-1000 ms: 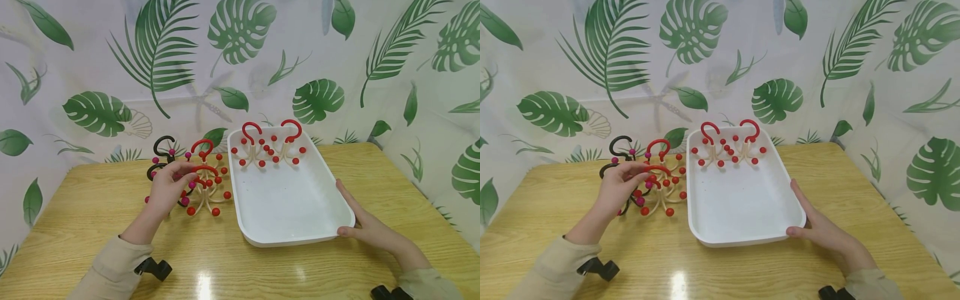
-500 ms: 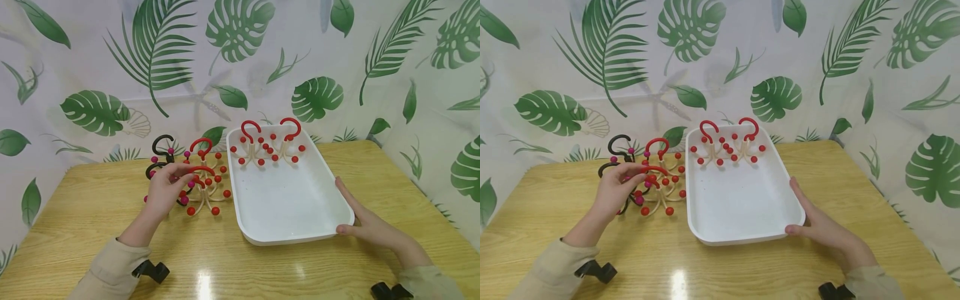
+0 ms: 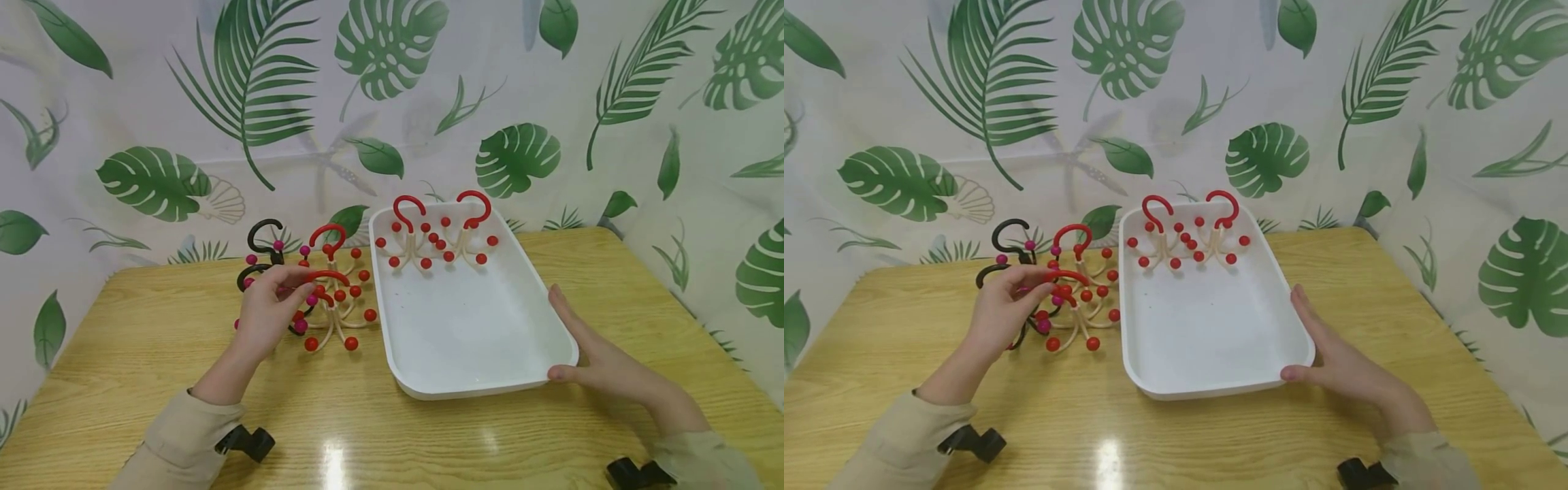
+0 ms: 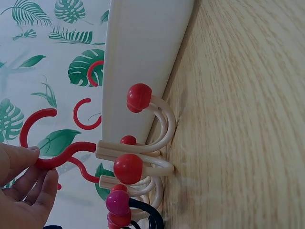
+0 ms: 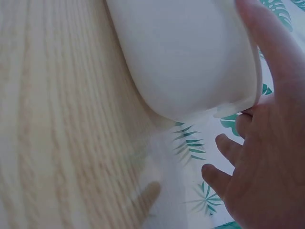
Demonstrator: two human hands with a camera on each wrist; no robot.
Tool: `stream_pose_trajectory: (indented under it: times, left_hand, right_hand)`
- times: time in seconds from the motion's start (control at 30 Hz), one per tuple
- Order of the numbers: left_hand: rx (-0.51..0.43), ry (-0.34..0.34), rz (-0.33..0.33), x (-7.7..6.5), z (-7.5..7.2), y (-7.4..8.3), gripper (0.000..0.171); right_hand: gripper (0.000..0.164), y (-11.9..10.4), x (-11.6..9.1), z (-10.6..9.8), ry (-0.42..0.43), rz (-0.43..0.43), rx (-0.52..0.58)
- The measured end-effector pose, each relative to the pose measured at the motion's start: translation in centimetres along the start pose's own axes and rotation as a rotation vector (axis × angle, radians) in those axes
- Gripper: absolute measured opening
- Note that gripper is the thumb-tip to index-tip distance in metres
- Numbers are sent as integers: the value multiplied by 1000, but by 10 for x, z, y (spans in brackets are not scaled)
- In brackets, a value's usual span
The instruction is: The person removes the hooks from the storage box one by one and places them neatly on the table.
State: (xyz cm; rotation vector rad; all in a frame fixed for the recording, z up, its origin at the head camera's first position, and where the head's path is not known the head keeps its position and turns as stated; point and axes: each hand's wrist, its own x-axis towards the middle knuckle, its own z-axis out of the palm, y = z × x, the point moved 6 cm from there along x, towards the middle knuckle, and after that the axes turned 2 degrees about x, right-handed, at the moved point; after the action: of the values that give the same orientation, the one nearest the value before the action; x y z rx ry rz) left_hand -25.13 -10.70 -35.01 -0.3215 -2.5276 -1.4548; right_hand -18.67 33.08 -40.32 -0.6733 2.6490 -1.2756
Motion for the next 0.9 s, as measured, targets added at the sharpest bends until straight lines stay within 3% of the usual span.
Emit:
stream_pose_trajectory:
  times: [0.27,0.63,0.77,0.9]
  left_hand:
    - [16,3,36,-1,-1,4,21]
    - [98,88,178,0,-5,17,21]
    - [113,130,233,-1,-7,27,21]
    - [124,145,291,-1,-6,51,23]
  right_hand:
    - [111,-5,2,0,4,2,-63]
    - [108,-20,3,1,31,111,-359]
    - [109,-21,3,2,22,124,-378]
    - [107,-21,3,2,21,132,-389]
